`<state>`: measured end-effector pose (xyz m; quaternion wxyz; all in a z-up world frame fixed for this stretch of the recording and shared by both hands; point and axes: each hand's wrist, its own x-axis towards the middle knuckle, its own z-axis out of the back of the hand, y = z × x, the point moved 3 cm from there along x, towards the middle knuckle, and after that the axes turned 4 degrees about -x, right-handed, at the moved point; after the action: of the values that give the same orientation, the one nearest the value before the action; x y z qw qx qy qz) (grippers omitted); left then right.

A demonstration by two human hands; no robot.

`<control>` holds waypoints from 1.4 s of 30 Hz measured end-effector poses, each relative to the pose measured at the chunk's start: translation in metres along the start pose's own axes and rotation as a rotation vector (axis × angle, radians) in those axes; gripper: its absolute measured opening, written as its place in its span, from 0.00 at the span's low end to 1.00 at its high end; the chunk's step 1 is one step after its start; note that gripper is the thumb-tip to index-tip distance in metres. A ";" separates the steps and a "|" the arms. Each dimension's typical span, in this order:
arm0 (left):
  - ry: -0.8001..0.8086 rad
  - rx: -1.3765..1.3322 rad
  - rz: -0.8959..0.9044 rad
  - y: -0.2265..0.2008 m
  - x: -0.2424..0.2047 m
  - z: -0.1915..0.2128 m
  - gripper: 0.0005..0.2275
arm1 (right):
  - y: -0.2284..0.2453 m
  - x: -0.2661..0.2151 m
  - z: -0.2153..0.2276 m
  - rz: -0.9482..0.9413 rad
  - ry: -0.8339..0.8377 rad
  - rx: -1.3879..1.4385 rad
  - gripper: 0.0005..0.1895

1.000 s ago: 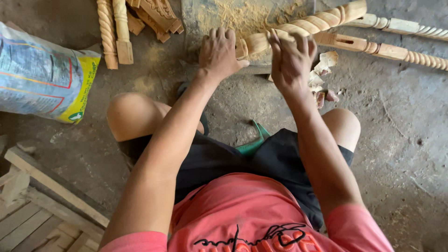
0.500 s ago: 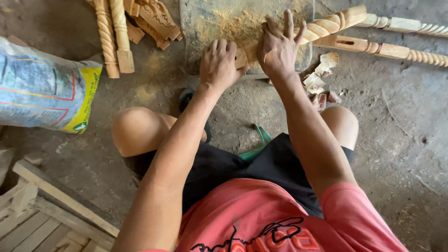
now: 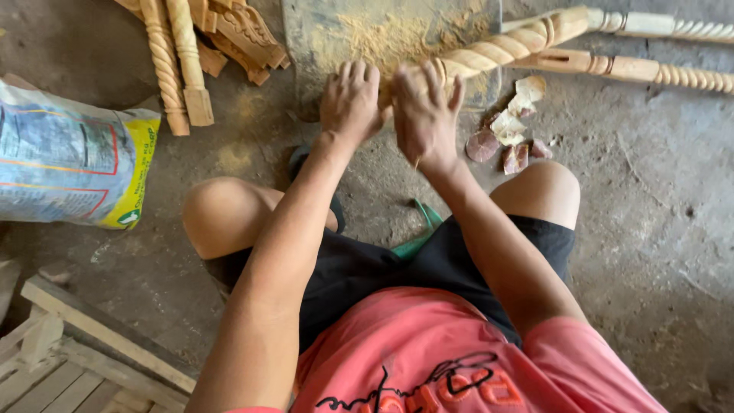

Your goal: The person sands decorative wooden table legs by hand with pieces of sandpaper, working across the spiral carvings and ends of several legs one at a time.

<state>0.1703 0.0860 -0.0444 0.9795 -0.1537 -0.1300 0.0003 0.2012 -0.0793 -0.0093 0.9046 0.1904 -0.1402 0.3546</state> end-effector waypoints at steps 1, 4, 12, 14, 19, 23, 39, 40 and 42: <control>0.026 0.001 0.010 -0.002 0.000 -0.002 0.33 | -0.001 -0.005 0.005 0.092 0.055 -0.030 0.23; 0.084 -0.019 0.034 -0.002 -0.005 -0.005 0.33 | -0.007 0.022 -0.006 0.057 0.219 -0.060 0.24; 0.108 -0.088 0.040 -0.004 0.007 -0.002 0.33 | -0.024 -0.043 0.000 0.313 -0.022 -0.443 0.23; 0.169 -0.067 0.035 0.008 0.001 -0.011 0.26 | -0.020 -0.043 -0.004 0.318 -0.018 -0.235 0.19; 0.089 -0.033 0.053 0.004 -0.003 -0.010 0.18 | -0.016 -0.026 0.008 0.213 -0.037 -0.075 0.19; 0.030 -0.100 0.045 -0.004 0.000 0.007 0.21 | -0.007 0.018 0.004 0.128 -0.003 0.013 0.19; -0.055 -0.030 0.002 -0.001 -0.003 -0.005 0.25 | -0.006 0.034 0.006 -0.209 0.052 0.295 0.20; -0.053 -0.028 0.012 0.001 -0.003 -0.008 0.19 | 0.015 0.021 0.008 -0.060 -0.063 0.093 0.19; -0.040 -0.036 0.026 0.004 -0.003 -0.014 0.14 | 0.033 -0.009 0.018 0.086 -0.161 -0.110 0.19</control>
<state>0.1714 0.0851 -0.0589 0.9737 -0.1730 -0.1477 0.0137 0.1700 -0.0706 0.0115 0.8836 0.1621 -0.2396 0.3682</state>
